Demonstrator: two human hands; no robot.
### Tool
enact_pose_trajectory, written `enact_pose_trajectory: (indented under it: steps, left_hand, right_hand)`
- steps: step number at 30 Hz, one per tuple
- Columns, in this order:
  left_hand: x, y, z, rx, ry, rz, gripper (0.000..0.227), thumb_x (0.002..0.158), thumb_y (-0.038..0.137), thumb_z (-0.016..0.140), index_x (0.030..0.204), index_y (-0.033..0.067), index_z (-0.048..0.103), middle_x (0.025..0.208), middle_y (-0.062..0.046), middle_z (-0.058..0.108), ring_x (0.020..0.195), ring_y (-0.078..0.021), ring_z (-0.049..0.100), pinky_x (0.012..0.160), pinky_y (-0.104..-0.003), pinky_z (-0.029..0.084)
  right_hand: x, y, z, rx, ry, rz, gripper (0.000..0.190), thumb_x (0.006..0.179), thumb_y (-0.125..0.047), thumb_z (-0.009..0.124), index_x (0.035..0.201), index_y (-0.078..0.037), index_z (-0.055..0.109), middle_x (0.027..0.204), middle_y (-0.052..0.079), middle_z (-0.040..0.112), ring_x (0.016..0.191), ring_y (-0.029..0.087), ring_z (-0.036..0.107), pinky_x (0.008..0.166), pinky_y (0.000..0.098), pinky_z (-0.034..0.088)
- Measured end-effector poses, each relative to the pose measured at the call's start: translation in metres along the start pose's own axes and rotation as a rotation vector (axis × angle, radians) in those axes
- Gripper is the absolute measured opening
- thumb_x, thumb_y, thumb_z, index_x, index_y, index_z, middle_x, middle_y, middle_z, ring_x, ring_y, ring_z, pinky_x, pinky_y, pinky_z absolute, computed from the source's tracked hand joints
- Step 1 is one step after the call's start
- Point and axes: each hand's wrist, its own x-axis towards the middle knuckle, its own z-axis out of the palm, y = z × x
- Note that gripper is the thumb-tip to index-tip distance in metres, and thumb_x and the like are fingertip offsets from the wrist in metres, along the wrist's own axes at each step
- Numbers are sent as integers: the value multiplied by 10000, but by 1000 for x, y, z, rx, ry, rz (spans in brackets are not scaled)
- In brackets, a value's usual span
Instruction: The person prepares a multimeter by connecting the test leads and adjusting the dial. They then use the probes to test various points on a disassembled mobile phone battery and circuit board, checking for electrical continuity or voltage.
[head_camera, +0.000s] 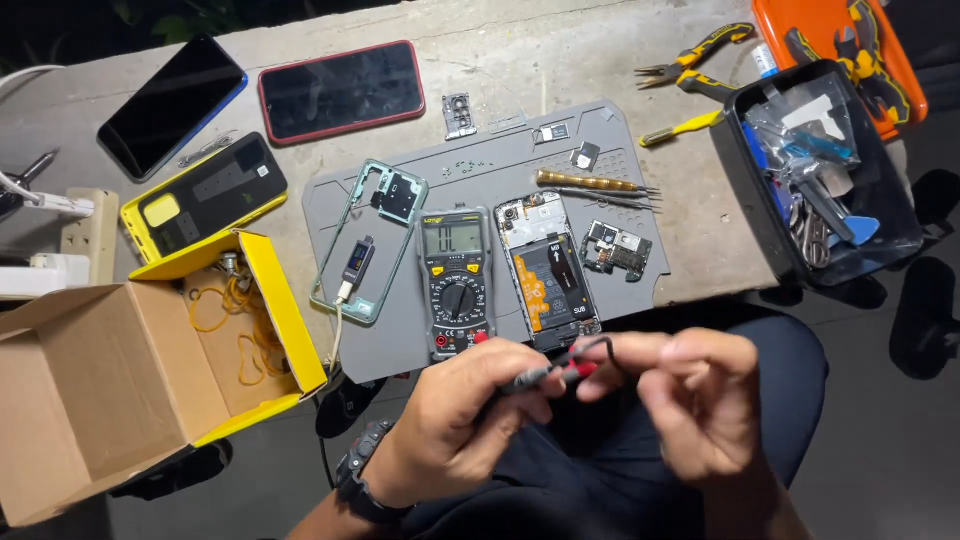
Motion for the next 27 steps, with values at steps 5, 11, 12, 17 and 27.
enact_pose_trajectory:
  steps: [5, 11, 12, 17, 27]
  left_hand:
    - [4, 15, -1, -8, -109, 29, 248, 1254, 161, 496, 1362, 16, 665, 1206, -145, 776, 1041, -316, 804, 972, -404, 678]
    - [-1, 16, 9, 29, -167, 84, 261, 1273, 147, 441, 1393, 6, 625, 1225, -195, 750, 1065, -380, 793, 962, -445, 665]
    - [-2, 15, 10, 35, -173, 99, 259, 1274, 139, 431, 1403, 6, 612, 1230, -200, 744, 1058, -383, 787, 951, -451, 660]
    - [-6, 13, 15, 40, -151, 95, 241, 1267, 126, 461, 1397, 8, 625, 1281, -205, 758, 1082, -372, 794, 970, -429, 664]
    - [-15, 6, 17, 121, -17, 136, 265, 1276, 140, 464, 1458, 7, 603, 1217, -189, 734, 1072, -361, 755, 990, -442, 655]
  right_hand:
    - [32, -2, -12, -375, -301, -121, 291, 1141, -91, 594, 1395, -61, 732, 1434, 181, 795, 1208, 329, 787, 1094, 450, 637]
    - [34, -21, 3, -350, -532, -41, 174, 1101, -83, 596, 1131, -84, 767, 1029, 47, 767, 896, 219, 705, 828, 347, 588]
    - [32, -22, 3, -301, -559, 12, 251, 1083, 10, 510, 1137, -85, 736, 1003, 42, 746, 882, 211, 694, 805, 341, 585]
    - [21, -18, -3, -312, -548, -13, 329, 1048, 7, 629, 1357, -62, 717, 1221, 111, 781, 1069, 260, 764, 947, 360, 634]
    - [17, -14, 7, -393, -446, -80, 283, 1015, 4, 793, 1285, -53, 732, 1032, 47, 787, 876, 163, 806, 834, 288, 657]
